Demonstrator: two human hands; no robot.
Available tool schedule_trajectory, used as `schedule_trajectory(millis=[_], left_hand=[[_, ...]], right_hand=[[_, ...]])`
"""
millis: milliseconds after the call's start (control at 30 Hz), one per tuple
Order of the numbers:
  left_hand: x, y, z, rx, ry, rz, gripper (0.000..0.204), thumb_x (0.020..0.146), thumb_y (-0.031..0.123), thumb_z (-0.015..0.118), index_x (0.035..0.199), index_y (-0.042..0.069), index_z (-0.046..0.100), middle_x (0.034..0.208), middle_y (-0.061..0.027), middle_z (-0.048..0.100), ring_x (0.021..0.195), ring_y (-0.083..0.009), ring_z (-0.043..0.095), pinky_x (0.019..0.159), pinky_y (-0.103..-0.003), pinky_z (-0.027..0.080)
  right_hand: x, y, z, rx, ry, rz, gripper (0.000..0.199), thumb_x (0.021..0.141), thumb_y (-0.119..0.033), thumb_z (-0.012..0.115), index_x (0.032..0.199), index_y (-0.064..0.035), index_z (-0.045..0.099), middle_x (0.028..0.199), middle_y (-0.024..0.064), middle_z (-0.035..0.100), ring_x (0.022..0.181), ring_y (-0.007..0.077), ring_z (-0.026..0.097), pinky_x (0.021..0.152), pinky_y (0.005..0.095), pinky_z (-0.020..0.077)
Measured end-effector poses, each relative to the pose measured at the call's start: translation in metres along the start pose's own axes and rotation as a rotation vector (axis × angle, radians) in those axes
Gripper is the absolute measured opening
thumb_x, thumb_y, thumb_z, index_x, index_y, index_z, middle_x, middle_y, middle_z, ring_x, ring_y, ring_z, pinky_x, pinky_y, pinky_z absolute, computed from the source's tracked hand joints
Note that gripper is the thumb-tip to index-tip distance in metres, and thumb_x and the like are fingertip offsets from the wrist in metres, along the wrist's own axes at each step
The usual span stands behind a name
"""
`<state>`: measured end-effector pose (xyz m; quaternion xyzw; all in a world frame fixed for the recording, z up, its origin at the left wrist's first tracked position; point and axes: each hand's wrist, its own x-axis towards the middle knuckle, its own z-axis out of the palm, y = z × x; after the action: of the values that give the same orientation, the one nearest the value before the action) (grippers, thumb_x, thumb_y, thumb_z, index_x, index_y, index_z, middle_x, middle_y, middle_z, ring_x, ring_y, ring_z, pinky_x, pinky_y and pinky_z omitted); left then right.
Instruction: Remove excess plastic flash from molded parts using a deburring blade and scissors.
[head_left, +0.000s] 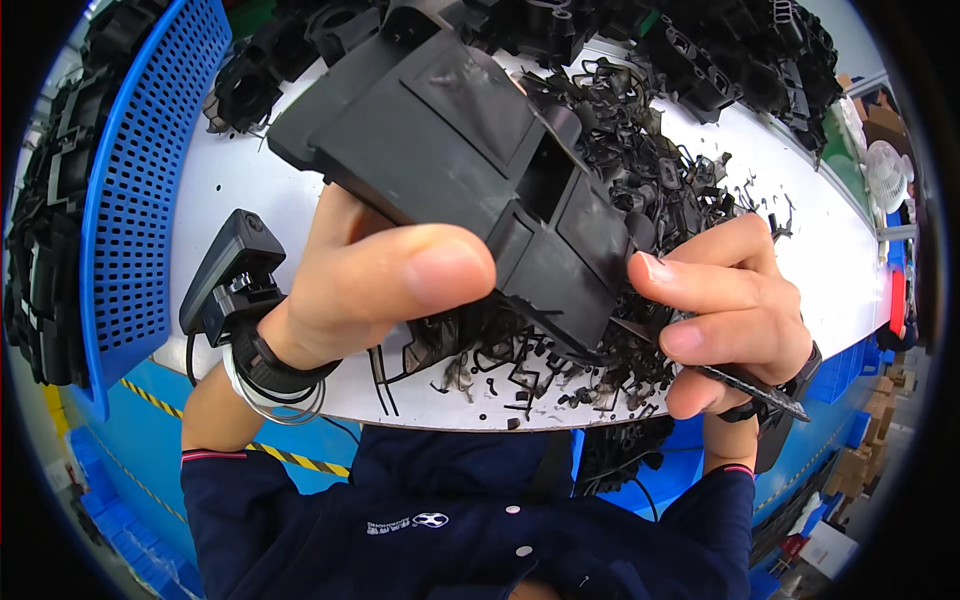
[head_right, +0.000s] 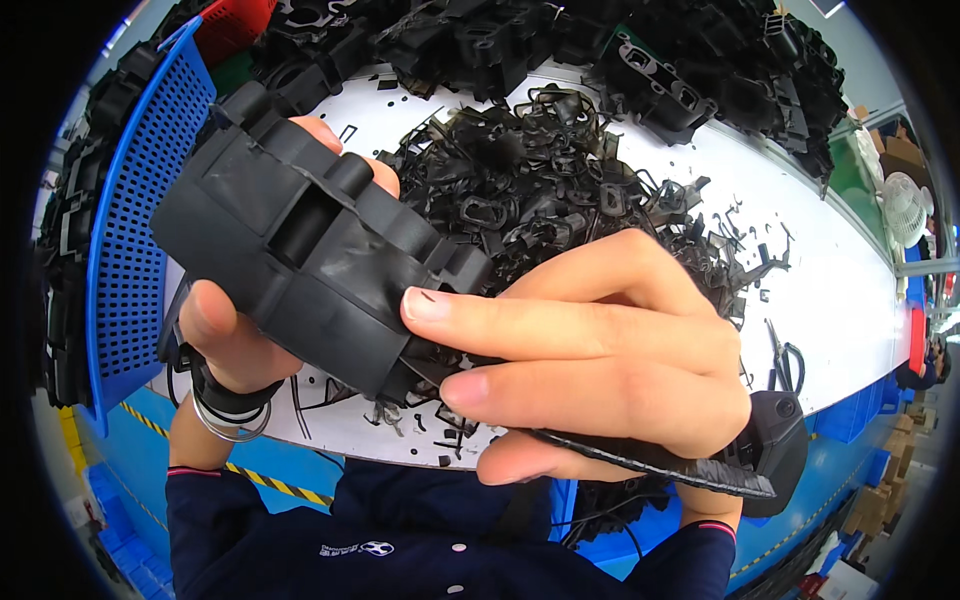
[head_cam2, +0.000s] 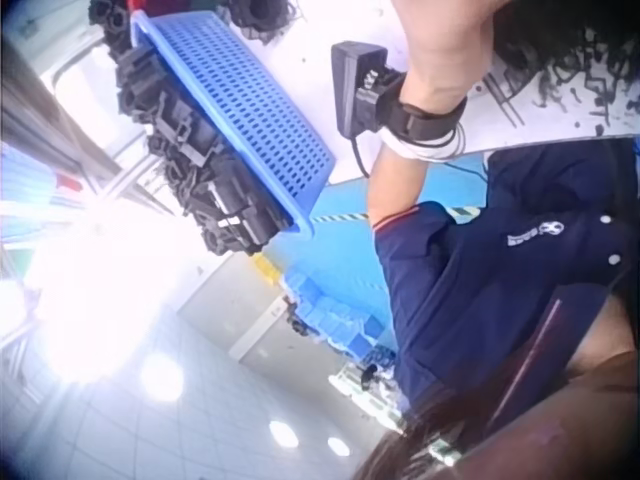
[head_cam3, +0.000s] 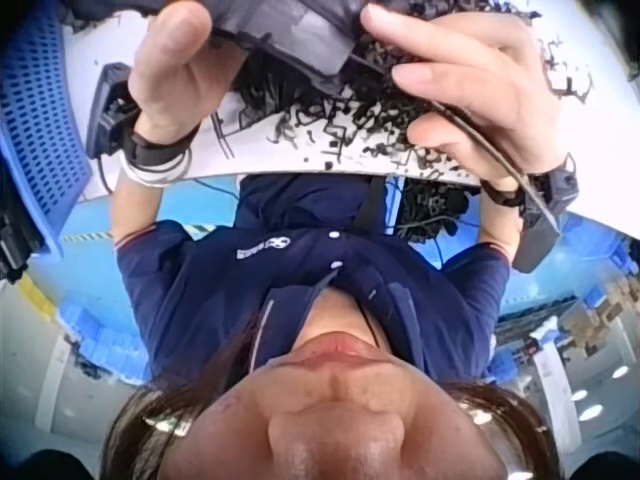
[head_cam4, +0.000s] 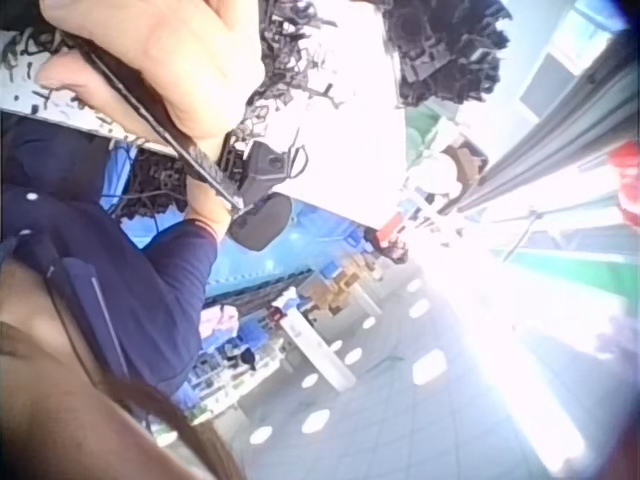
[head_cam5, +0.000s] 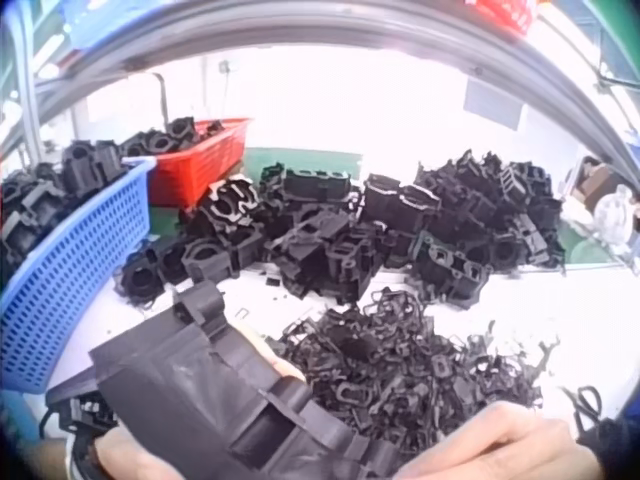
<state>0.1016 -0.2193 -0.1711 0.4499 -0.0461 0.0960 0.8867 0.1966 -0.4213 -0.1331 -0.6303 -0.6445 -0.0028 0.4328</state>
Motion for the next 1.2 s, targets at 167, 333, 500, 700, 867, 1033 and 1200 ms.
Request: schedule_trajectory(millis=[167, 333, 500, 700, 867, 1033, 1200], left_hand=[[-0.004, -0.004, -0.001, 0.007, 0.009, -0.001, 0.053, 0.062, 0.018, 0.065, 0.107, -0.002, 0.045, 0.098, -0.0063, 0.052, 0.087, -0.0135, 0.050, 0.076, -0.027, 0.040], [-0.007, -0.009, -0.002, 0.018, 0.017, -0.006, 0.050, 0.062, 0.017, 0.066, 0.104, 0.000, 0.046, 0.096, -0.0051, 0.052, 0.084, -0.0121, 0.050, 0.074, -0.026, 0.040], [-0.007, -0.010, 0.001, 0.028, -0.025, -0.046, 0.054, 0.061, 0.009, 0.070, 0.107, -0.001, 0.044, 0.097, -0.0058, 0.052, 0.086, -0.0124, 0.050, 0.076, -0.026, 0.040], [-0.004, -0.010, 0.007, 0.126, -0.088, -0.089, 0.068, 0.057, 0.026, 0.074, 0.110, 0.000, 0.039, 0.105, -0.0197, 0.049, 0.097, -0.0252, 0.051, 0.081, -0.034, 0.044], [-0.003, -0.011, 0.005, 0.021, -0.071, -0.025, 0.046, 0.066, 0.012, 0.064, 0.105, -0.003, 0.047, 0.106, -0.0159, 0.053, 0.093, -0.0183, 0.052, 0.081, -0.030, 0.041], [-0.004, -0.010, 0.005, 0.068, -0.022, -0.023, 0.041, 0.065, 0.011, 0.064, 0.101, -0.003, 0.050, 0.100, -0.0124, 0.055, 0.088, -0.0161, 0.053, 0.078, -0.029, 0.042], [-0.003, -0.010, 0.008, 0.082, -0.011, -0.013, 0.040, 0.065, 0.010, 0.064, 0.100, -0.003, 0.050, 0.098, -0.0113, 0.056, 0.086, -0.0154, 0.053, 0.077, -0.029, 0.042]], right_hand=[[-0.004, 0.000, 0.001, 0.031, 0.004, 0.041, 0.033, 0.076, -0.040, 0.056, 0.090, -0.0095, 0.055, 0.099, 0.0167, 0.059, 0.072, 0.0185, 0.053, 0.062, 0.0248, 0.0411], [-0.007, -0.001, 0.006, 0.013, 0.024, 0.028, 0.032, 0.076, -0.038, 0.058, 0.089, -0.0091, 0.055, 0.097, 0.0172, 0.060, 0.070, 0.0185, 0.053, 0.061, 0.0250, 0.0422], [-0.009, -0.003, 0.013, -0.146, 0.069, 0.019, 0.028, 0.075, -0.032, 0.059, 0.090, -0.0079, 0.054, 0.093, 0.0165, 0.062, 0.067, 0.0186, 0.054, 0.058, 0.0245, 0.0437], [-0.012, -0.002, 0.011, -0.108, 0.098, 0.054, 0.028, 0.075, -0.034, 0.058, 0.090, -0.0104, 0.053, 0.093, 0.0132, 0.062, 0.066, 0.0182, 0.055, 0.057, 0.0245, 0.0442], [-0.012, -0.008, 0.006, -0.079, 0.076, 0.078, 0.028, 0.075, -0.036, 0.057, 0.087, -0.0107, 0.054, 0.090, 0.0128, 0.063, 0.066, 0.0189, 0.056, 0.056, 0.0250, 0.0453], [-0.011, -0.003, 0.010, -0.080, 0.076, 0.031, 0.029, 0.075, -0.035, 0.057, 0.086, -0.0087, 0.053, 0.088, 0.0140, 0.063, 0.065, 0.0200, 0.057, 0.055, 0.0257, 0.0461], [-0.011, -0.006, 0.009, -0.077, 0.081, 0.046, 0.028, 0.075, -0.034, 0.058, 0.086, -0.0088, 0.053, 0.088, 0.0143, 0.063, 0.065, 0.0199, 0.057, 0.055, 0.0255, 0.0461]])
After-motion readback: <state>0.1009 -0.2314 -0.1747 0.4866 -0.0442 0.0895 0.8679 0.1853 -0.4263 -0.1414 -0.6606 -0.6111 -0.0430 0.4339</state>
